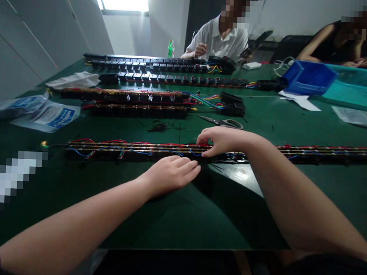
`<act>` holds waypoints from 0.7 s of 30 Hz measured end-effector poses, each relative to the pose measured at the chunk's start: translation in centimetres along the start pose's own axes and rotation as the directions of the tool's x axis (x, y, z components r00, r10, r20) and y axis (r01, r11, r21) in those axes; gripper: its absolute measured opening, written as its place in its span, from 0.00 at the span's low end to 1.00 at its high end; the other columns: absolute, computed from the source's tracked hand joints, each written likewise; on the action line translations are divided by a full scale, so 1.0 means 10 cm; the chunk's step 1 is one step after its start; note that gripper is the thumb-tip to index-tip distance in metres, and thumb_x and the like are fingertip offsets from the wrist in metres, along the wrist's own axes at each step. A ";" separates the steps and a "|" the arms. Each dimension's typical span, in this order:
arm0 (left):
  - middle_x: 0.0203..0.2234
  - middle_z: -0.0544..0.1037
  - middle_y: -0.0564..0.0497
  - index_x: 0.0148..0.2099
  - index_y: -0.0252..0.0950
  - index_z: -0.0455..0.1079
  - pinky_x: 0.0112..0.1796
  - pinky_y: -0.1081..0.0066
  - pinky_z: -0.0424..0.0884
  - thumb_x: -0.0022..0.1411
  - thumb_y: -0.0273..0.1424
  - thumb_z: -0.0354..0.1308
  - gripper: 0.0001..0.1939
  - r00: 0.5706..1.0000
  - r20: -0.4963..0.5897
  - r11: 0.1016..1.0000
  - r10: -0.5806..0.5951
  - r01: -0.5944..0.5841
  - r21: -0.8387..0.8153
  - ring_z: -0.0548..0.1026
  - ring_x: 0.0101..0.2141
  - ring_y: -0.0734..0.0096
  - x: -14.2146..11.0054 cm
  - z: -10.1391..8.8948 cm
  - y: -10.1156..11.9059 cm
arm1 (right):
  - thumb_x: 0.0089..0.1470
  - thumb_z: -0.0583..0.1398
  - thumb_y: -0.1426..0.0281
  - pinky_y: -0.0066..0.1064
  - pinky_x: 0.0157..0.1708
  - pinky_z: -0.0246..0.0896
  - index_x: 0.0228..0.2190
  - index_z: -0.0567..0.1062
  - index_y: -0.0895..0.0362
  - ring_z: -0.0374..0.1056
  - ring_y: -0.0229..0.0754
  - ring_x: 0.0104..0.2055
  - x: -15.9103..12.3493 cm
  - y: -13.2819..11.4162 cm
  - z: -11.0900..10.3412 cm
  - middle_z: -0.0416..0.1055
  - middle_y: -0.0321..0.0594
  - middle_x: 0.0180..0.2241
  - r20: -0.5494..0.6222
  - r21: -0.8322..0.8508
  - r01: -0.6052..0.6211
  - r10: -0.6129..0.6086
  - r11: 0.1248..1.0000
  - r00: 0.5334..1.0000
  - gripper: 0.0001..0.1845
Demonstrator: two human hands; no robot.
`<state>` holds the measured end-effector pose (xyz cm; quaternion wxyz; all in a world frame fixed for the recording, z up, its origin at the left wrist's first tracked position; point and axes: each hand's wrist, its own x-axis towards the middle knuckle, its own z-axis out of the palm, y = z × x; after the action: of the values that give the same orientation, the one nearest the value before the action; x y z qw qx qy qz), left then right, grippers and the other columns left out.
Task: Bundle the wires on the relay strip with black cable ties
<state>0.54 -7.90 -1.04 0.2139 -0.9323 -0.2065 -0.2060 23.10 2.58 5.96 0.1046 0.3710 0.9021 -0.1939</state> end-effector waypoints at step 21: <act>0.51 0.77 0.45 0.57 0.33 0.68 0.41 0.66 0.73 0.73 0.28 0.44 0.17 0.984 0.176 0.987 0.016 0.012 -0.161 0.76 0.45 0.66 0.29 0.25 0.13 | 0.44 0.67 0.55 0.31 0.36 0.59 0.35 0.74 0.54 0.66 0.41 0.36 0.14 0.29 0.21 0.71 0.35 0.34 -0.026 0.405 0.033 -0.024 0.914 0.999 0.20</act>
<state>4.33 -6.87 -2.11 0.1186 -0.9614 -0.2064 -0.1382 24.25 4.45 2.75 0.0135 0.3733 0.8487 -0.3743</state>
